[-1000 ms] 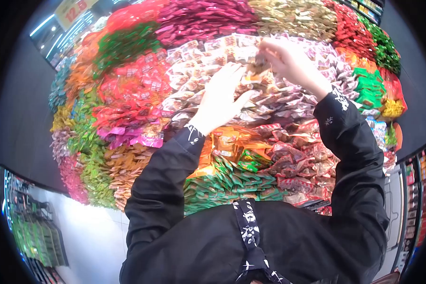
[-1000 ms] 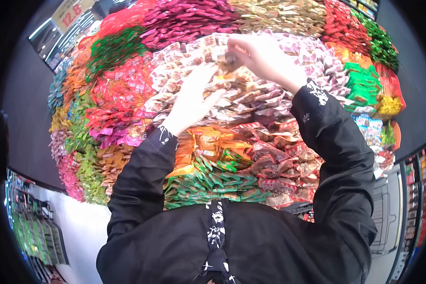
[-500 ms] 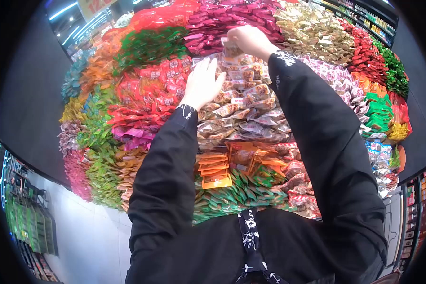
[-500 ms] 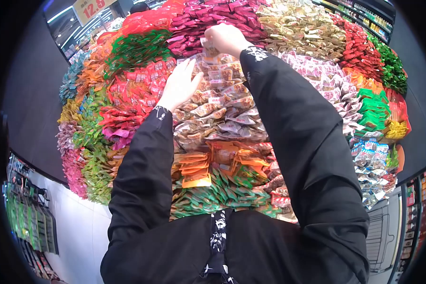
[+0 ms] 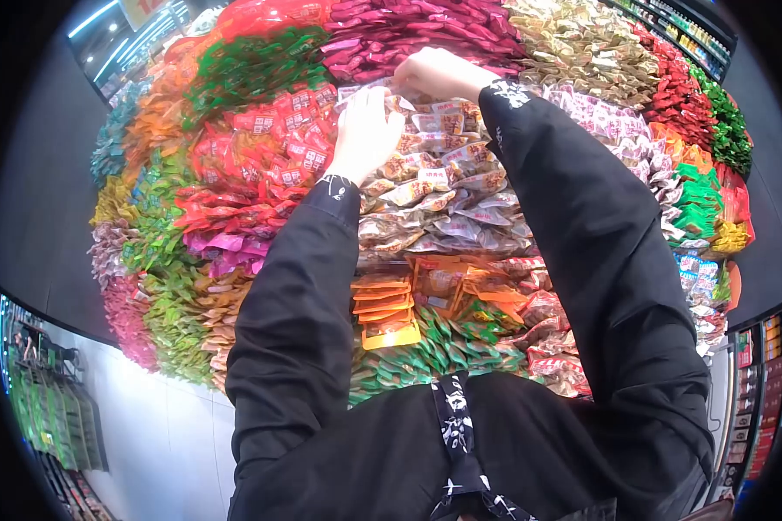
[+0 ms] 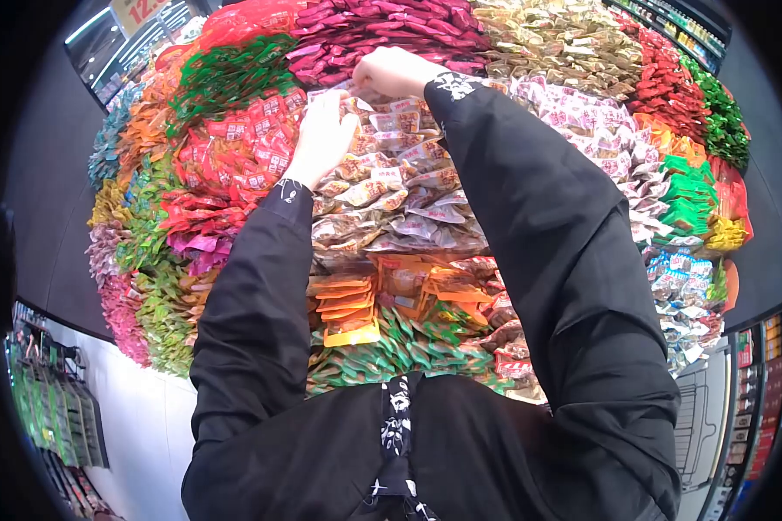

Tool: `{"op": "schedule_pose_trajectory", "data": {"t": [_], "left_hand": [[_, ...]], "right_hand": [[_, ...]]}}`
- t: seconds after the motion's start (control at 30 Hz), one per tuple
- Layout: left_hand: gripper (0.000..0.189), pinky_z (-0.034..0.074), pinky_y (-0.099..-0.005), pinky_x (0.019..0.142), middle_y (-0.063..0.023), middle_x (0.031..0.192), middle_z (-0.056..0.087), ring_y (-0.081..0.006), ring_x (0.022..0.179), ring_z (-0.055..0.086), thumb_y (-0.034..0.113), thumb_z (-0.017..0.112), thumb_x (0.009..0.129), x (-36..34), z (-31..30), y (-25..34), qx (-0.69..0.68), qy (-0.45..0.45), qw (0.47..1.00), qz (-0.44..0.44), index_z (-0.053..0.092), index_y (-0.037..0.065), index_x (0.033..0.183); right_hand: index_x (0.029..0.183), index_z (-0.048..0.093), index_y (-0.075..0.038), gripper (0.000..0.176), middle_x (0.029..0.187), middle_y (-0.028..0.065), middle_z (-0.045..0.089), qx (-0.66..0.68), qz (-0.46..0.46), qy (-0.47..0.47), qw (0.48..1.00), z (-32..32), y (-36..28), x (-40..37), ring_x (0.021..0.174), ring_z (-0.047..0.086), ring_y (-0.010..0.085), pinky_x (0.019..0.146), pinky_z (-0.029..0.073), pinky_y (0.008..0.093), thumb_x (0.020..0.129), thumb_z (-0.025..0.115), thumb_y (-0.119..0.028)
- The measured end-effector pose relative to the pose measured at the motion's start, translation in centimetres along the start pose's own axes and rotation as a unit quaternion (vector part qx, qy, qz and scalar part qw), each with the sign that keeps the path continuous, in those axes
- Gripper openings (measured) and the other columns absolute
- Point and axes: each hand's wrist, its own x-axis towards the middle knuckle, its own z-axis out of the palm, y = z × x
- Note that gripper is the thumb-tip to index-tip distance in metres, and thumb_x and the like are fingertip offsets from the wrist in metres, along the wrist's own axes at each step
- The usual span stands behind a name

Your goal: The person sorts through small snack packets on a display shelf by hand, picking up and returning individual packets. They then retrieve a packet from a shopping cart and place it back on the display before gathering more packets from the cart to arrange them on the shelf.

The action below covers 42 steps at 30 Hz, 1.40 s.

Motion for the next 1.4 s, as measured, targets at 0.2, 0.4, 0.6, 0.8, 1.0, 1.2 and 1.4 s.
{"op": "schedule_pose_trajectory", "data": {"t": [0.2, 0.4, 0.6, 0.8, 1.0, 1.2, 1.4], "left_hand": [[0.048, 0.037, -0.0495, 0.092, -0.0179, 0.118, 0.049, -0.0333, 0.109, 0.049, 0.028, 0.052, 0.083, 0.0, -0.3, -0.3, 0.009, -0.043, 0.999, -0.026, 0.044, 0.007, 0.125], [0.055, 0.031, -0.0511, 0.098, -0.0177, 0.132, 0.042, -0.0317, 0.123, 0.039, 0.036, 0.050, 0.087, -1.4, -2.4, 2.9, 0.078, -0.092, 0.991, 0.053, 0.040, 0.007, 0.132], [0.072, 0.021, -0.0517, 0.105, -0.0201, 0.140, 0.032, -0.0342, 0.130, 0.030, 0.048, 0.059, 0.080, -5.2, -7.3, 10.1, 0.064, -0.148, 0.984, 0.078, 0.037, 0.009, 0.136], [0.080, 0.011, -0.0568, 0.107, -0.0142, 0.146, 0.024, -0.0310, 0.135, 0.020, 0.061, 0.057, 0.075, -7.1, -5.5, 11.1, 0.162, -0.193, 0.964, 0.084, 0.034, 0.018, 0.139], [0.082, 0.012, -0.0560, 0.107, -0.0117, 0.147, 0.023, -0.0278, 0.136, 0.019, 0.065, 0.056, 0.074, -7.2, -4.6, 10.5, 0.165, -0.191, 0.965, 0.076, 0.035, 0.020, 0.139], [0.082, 0.014, -0.0543, 0.107, -0.0115, 0.146, 0.026, -0.0263, 0.135, 0.022, 0.066, 0.056, 0.073, -7.3, -4.5, 10.5, 0.177, -0.180, 0.965, 0.067, 0.036, 0.020, 0.138], [0.080, 0.014, -0.0494, 0.108, -0.0095, 0.144, 0.030, -0.0269, 0.134, 0.025, 0.061, 0.058, 0.074, -7.3, -4.5, 10.5, 0.166, -0.184, 0.967, 0.062, 0.037, 0.018, 0.137]], "right_hand": [[0.092, 0.067, -0.013, 0.019, 0.084, 0.0142, 0.065, -0.025, 0.022, -0.012, 0.999, 1.1, -0.4, -0.2, 0.079, 0.063, 0.0318, 0.070, 0.050, 0.0404, 0.077, 0.055, -0.014], [0.107, 0.060, -0.007, 0.026, 0.092, 0.0129, 0.066, -0.018, 0.061, 0.054, 0.997, -3.8, -0.8, -3.9, 0.084, 0.063, 0.0291, 0.074, 0.050, 0.0360, 0.085, 0.058, -0.020], [0.087, 0.060, -0.001, 0.016, 0.080, 0.0138, 0.061, 0.004, 0.108, -0.072, 0.992, -10.4, -4.5, -15.7, 0.071, 0.059, 0.0286, 0.067, 0.047, 0.0347, 0.085, 0.056, -0.016], [0.086, 0.059, -0.006, 0.012, 0.082, 0.0098, 0.059, -0.010, 0.123, -0.126, 0.984, -9.5, -4.8, -22.9, 0.082, 0.057, 0.0273, 0.072, 0.046, 0.0371, 0.082, 0.059, -0.017], [0.095, 0.056, -0.008, 0.021, 0.085, 0.0098, 0.056, -0.007, 0.150, -0.002, 0.989, -7.0, -5.1, -23.4, 0.083, 0.056, 0.0287, 0.072, 0.046, 0.0378, 0.081, 0.061, -0.023], [0.097, 0.056, -0.005, 0.026, 0.081, 0.0148, 0.061, -0.065, 0.164, -0.062, 0.982, -4.8, -4.9, -21.5, 0.082, 0.058, 0.0322, 0.071, 0.045, 0.0415, 0.079, 0.063, -0.021], [0.084, 0.059, -0.004, 0.016, 0.071, 0.0153, 0.060, -0.071, 0.123, -0.037, 0.989, -3.6, -4.1, -20.4, 0.072, 0.060, 0.0343, 0.066, 0.047, 0.0427, 0.076, 0.063, -0.018]]}}
